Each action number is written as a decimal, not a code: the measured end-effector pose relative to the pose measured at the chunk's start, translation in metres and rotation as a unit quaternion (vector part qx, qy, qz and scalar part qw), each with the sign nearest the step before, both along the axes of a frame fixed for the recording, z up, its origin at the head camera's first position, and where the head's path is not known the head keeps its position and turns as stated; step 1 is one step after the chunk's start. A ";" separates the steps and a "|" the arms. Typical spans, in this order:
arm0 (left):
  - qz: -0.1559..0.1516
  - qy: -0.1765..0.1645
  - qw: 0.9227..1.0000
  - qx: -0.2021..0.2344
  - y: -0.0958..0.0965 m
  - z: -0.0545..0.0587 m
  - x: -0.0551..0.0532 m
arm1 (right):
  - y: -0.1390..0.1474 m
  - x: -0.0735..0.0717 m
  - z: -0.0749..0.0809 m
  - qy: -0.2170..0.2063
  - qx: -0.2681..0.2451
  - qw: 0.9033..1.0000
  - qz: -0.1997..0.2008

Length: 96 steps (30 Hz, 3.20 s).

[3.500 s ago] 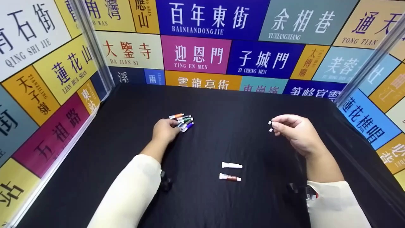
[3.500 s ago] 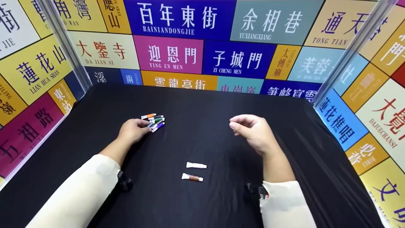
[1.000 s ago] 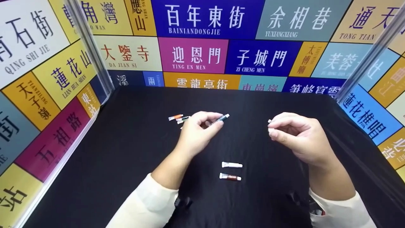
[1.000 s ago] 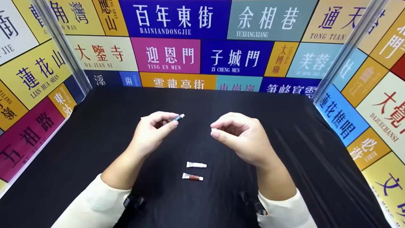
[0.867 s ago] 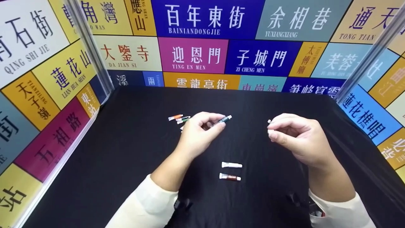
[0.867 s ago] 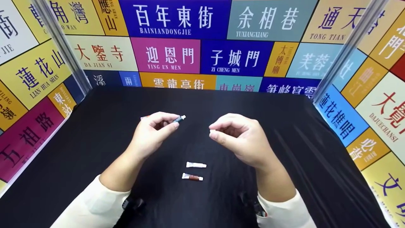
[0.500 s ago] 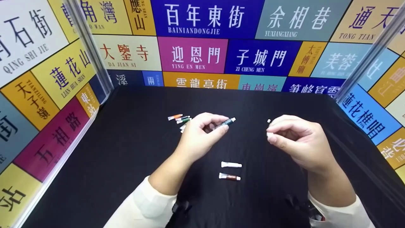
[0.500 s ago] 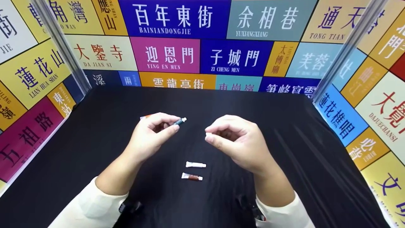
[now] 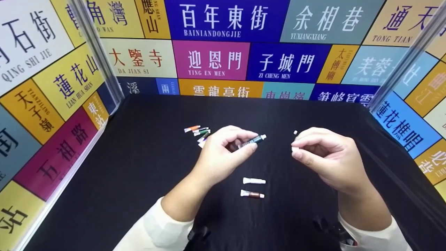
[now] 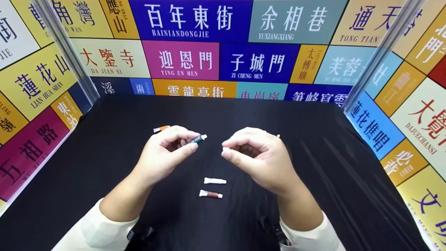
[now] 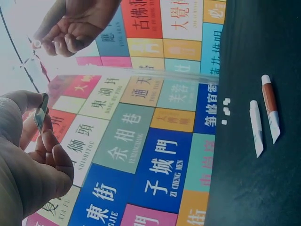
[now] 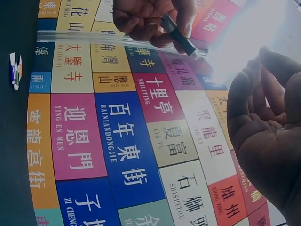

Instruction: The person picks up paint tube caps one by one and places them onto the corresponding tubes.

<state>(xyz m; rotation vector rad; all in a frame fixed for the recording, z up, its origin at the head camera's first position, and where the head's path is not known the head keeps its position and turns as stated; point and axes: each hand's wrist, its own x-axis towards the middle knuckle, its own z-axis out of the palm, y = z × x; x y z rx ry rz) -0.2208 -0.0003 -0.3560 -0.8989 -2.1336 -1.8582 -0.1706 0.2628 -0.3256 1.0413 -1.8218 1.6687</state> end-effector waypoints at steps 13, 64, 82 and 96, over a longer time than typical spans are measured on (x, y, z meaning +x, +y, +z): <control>-0.015 0.021 1.000 -0.011 0.001 0.008 0.012 | -0.013 0.006 0.003 0.024 0.023 0.995 -0.092; -0.055 0.076 0.993 -0.066 0.006 0.007 0.020 | -0.015 0.001 -0.003 0.009 0.191 0.965 -0.181; -0.043 0.071 0.994 -0.068 0.007 0.006 0.018 | -0.010 -0.004 -0.004 0.014 0.125 0.989 -0.078; -0.041 0.067 0.995 -0.056 0.006 0.006 0.015 | -0.015 -0.008 -0.005 0.093 0.128 0.984 -0.079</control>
